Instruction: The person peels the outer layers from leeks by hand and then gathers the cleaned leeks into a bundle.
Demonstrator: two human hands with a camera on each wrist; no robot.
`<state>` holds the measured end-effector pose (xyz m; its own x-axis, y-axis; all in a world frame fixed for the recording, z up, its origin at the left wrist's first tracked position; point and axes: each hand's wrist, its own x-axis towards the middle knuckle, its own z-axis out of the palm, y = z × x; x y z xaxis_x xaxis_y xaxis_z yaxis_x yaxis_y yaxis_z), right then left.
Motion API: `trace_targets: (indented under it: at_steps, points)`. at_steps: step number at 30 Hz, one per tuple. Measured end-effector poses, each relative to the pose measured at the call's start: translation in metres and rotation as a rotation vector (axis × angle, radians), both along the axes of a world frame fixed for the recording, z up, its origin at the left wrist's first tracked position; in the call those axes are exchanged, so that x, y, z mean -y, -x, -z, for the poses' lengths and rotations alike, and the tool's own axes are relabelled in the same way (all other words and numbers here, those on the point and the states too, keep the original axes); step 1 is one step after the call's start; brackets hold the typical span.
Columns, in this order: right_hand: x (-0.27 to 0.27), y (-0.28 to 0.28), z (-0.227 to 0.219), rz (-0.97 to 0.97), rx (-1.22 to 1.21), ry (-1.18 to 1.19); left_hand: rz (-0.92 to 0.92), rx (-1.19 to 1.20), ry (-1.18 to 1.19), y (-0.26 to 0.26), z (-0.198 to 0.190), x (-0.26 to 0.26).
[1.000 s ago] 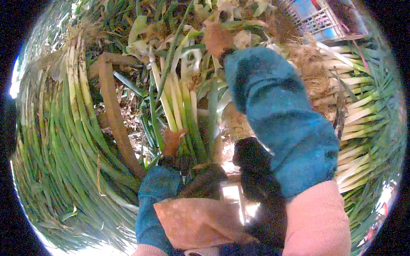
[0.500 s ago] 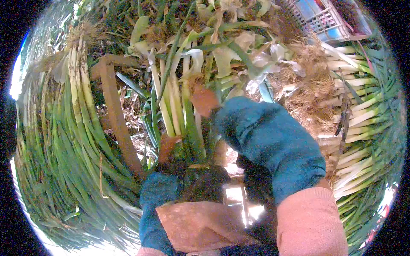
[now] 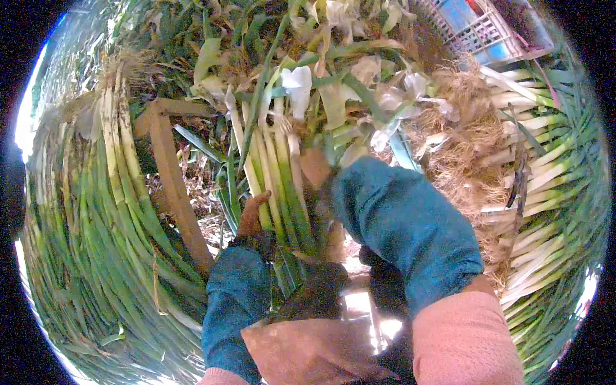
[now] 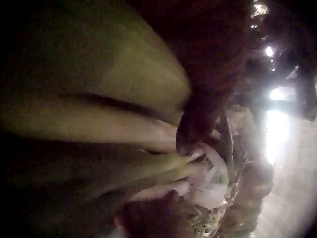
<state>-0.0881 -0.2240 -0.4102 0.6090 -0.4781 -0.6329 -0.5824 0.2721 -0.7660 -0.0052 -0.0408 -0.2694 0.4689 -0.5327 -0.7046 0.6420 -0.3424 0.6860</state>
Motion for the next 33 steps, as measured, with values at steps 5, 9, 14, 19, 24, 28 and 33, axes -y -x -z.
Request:
trace_targets:
  at_steps: [5, 9, 14, 19, 24, 28, 33]
  points:
    - [-0.008, -0.011, 0.037, 0.162, -0.020, 0.117, -0.010, -0.337, -0.091, -0.013, 0.017, -0.004]
    - [-0.030, 0.015, -0.042, -0.107, 0.214, -0.122, 0.024, -0.027, -0.076, 0.004, -0.024, 0.010]
    - [-0.014, 0.014, -0.110, -0.143, 0.202, -0.685, 0.081, -0.125, -0.018, 0.008, 0.060, -0.043]
    - [-0.009, 0.014, -0.113, -0.267, 0.118, -0.676, 0.137, -0.053, -0.003, 0.014, 0.051, -0.043]
    - [0.004, 0.012, -0.168, -0.293, 0.250, -0.745, -0.101, -0.236, -0.040, 0.008, -0.066, 0.005]
    - [0.004, -0.008, -0.278, -0.172, 0.531, -0.566, -0.093, 0.005, 0.068, -0.001, -0.161, 0.027]
    - [0.006, -0.034, -0.380, -0.310, 0.708, -0.163, -0.192, 0.303, 0.191, -0.009, -0.275, 0.029]
